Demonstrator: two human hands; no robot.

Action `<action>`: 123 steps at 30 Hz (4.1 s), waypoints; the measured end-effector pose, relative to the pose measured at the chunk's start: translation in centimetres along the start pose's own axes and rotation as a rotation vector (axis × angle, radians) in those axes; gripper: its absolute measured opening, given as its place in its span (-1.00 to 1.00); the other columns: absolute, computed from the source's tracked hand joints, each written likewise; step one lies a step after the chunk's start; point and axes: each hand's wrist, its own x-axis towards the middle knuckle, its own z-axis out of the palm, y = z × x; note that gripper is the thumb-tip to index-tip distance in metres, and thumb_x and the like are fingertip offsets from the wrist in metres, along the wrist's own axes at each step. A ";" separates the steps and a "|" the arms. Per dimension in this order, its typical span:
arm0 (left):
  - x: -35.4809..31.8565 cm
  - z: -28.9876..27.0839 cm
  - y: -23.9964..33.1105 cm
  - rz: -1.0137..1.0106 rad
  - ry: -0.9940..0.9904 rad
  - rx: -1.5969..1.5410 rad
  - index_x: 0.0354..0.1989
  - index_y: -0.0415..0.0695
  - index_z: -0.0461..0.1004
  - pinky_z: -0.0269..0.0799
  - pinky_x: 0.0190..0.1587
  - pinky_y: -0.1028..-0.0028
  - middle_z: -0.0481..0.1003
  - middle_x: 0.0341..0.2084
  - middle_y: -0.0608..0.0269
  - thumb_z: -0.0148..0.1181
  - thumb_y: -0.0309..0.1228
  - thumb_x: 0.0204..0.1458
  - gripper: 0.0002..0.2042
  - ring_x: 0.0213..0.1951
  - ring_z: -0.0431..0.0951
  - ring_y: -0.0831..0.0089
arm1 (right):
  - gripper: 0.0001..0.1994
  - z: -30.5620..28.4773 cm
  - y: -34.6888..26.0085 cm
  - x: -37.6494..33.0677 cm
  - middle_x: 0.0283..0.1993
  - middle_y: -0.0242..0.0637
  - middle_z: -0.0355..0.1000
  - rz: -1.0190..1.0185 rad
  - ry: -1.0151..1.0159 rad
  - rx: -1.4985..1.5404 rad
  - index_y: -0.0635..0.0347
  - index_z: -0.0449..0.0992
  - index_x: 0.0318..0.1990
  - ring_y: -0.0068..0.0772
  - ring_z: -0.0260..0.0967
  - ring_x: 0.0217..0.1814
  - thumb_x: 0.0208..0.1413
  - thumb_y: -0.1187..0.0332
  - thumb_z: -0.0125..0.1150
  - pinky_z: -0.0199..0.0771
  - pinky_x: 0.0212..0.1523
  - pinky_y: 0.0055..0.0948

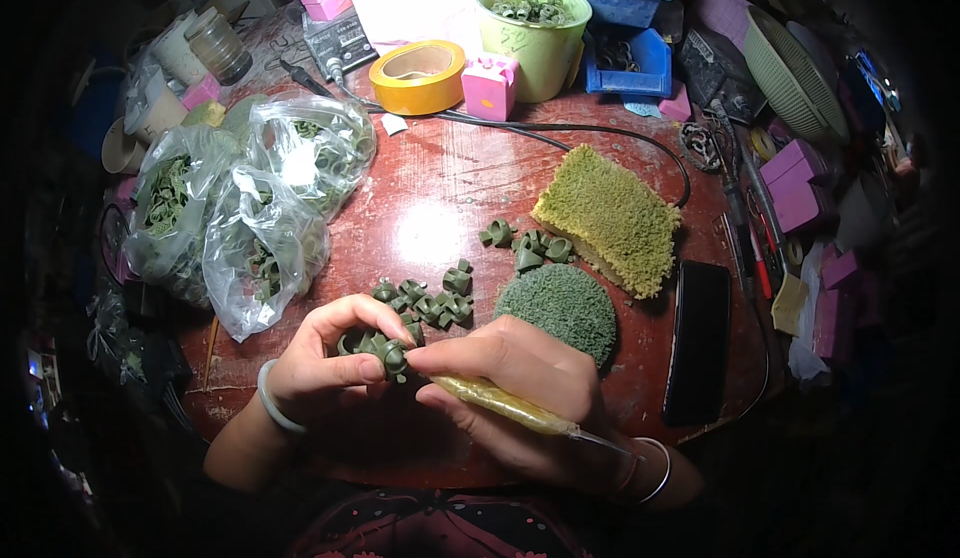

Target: Assembling small green decorative items using a tool and glue at a crafting table.

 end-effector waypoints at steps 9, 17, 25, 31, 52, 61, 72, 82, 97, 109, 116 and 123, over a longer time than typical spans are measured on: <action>0.1 0.2 -0.1 0.009 0.062 0.025 0.05 -0.19 0.44 0.25 -0.45 0.71 0.48 -0.37 0.39 0.24 -0.45 0.12 -0.68 -0.44 0.42 0.73 | -0.78 -0.8 -0.2 0.0 -0.30 -0.17 0.56 0.148 -0.038 0.188 0.28 0.57 -0.13 -0.43 0.54 -0.36 0.04 0.51 0.36 0.47 -0.34 -0.52; 0.2 0.3 -0.2 -0.005 0.066 0.029 0.08 -0.18 0.44 0.23 -0.47 0.72 0.47 -0.35 0.41 0.23 -0.44 0.13 -0.66 -0.45 0.41 0.74 | -0.82 -0.1 -0.9 -0.9 -0.27 -0.21 0.56 0.325 0.190 0.402 0.29 0.55 -0.11 -0.53 0.51 -0.36 0.12 0.51 0.28 0.50 -0.34 -0.59; 0.9 0.3 -0.3 0.228 -0.096 0.403 -0.03 -0.23 0.46 0.38 -0.03 0.56 0.50 -0.18 0.29 0.34 -0.50 0.05 -0.69 -0.13 0.48 0.60 | -0.73 0.6 0.1 -0.3 -0.42 -0.28 0.38 0.036 -0.079 0.076 0.23 0.58 -0.10 -0.39 0.38 -0.43 -0.01 0.59 0.35 0.37 -0.43 -0.46; 0.7 0.0 0.0 0.198 -0.105 0.456 -0.06 -0.24 0.48 0.37 0.04 0.51 0.51 -0.15 0.27 0.36 -0.50 0.02 -0.69 -0.06 0.48 0.55 | -0.71 0.7 0.2 -0.4 -0.41 -0.27 0.36 0.020 -0.130 0.038 0.23 0.57 -0.12 -0.35 0.37 -0.43 -0.06 0.58 0.37 0.37 -0.43 -0.44; 0.4 0.3 -0.1 0.173 -0.153 0.423 -0.06 -0.25 0.49 0.38 0.05 0.50 0.53 -0.16 0.25 0.37 -0.49 0.01 -0.68 -0.07 0.49 0.53 | -0.71 0.7 -0.1 -0.5 -0.44 -0.29 0.24 -0.095 -0.114 -0.183 0.20 0.51 -0.24 -0.28 0.30 -0.45 -0.20 0.54 0.40 0.35 -0.47 -0.37; 0.7 -0.2 -0.4 0.227 -0.092 0.444 -0.09 -0.26 0.51 0.38 0.04 0.49 0.54 -0.17 0.25 0.40 -0.50 -0.03 -0.68 -0.08 0.50 0.53 | -0.78 0.7 -0.1 -0.5 -0.42 -0.27 0.31 -0.026 -0.178 -0.128 0.21 0.53 -0.22 -0.24 0.37 -0.40 -0.07 0.49 0.36 0.36 -0.43 -0.35; 0.5 0.0 -0.3 0.218 -0.089 0.408 -0.11 -0.25 0.51 0.39 -0.02 0.52 0.55 -0.20 0.26 0.40 -0.50 -0.02 -0.70 -0.13 0.51 0.56 | -0.79 0.6 -0.1 -0.3 -0.47 -0.28 0.31 0.038 -0.155 -0.022 0.19 0.55 -0.26 -0.28 0.36 -0.46 -0.10 0.51 0.41 0.35 -0.47 -0.37; 0.7 -0.1 -0.5 0.303 -0.070 0.501 -0.12 -0.25 0.51 0.40 -0.02 0.50 0.55 -0.20 0.24 0.40 -0.52 -0.04 -0.70 -0.13 0.52 0.53 | -0.79 0.5 -0.1 -0.3 -0.47 -0.29 0.32 0.019 -0.137 -0.084 0.20 0.55 -0.27 -0.26 0.36 -0.46 -0.11 0.53 0.40 0.36 -0.47 -0.37; 0.7 -0.1 -0.8 0.279 -0.053 0.365 -0.11 -0.24 0.50 0.40 -0.01 0.50 0.54 -0.20 0.27 0.39 -0.55 -0.03 -0.70 -0.11 0.51 0.54 | -0.70 0.3 0.2 -0.9 -0.52 -0.34 0.30 -0.119 -0.013 -0.203 0.15 0.62 -0.25 -0.36 0.31 -0.53 -0.26 0.56 0.42 0.29 -0.55 -0.43; 0.6 -0.1 -0.7 0.107 0.093 -0.108 -0.03 -0.25 0.35 0.20 -0.60 0.70 0.48 -0.17 -0.01 0.27 -0.42 0.05 -0.65 -0.53 0.36 0.62 | -0.31 0.1 -0.3 -0.8 -0.45 -0.33 0.40 0.037 -0.021 0.192 0.37 0.55 -0.13 -0.52 0.31 -0.47 0.22 -0.24 -0.08 0.26 -0.45 -0.56; 0.7 0.0 -0.4 0.100 0.095 -0.187 -0.02 -0.22 0.33 0.20 -0.62 0.69 0.48 -0.18 -0.02 0.24 -0.39 0.07 -0.65 -0.53 0.37 0.58 | -0.57 0.4 -0.4 -0.9 -0.40 -0.26 0.46 0.053 0.007 0.113 0.30 0.54 -0.09 -0.48 0.39 -0.42 0.05 0.12 0.37 0.33 -0.42 -0.52; 0.5 -0.3 -0.7 0.042 0.020 -0.077 0.02 -0.14 0.32 0.20 -0.56 0.72 0.52 -0.12 0.06 0.14 -0.42 0.16 -0.72 -0.45 0.41 0.65 | -0.63 1.1 0.6 -0.4 -0.36 -0.26 0.49 -0.156 -0.020 0.047 0.27 0.55 -0.11 -0.41 0.42 -0.43 -0.05 0.28 0.48 0.40 -0.41 -0.48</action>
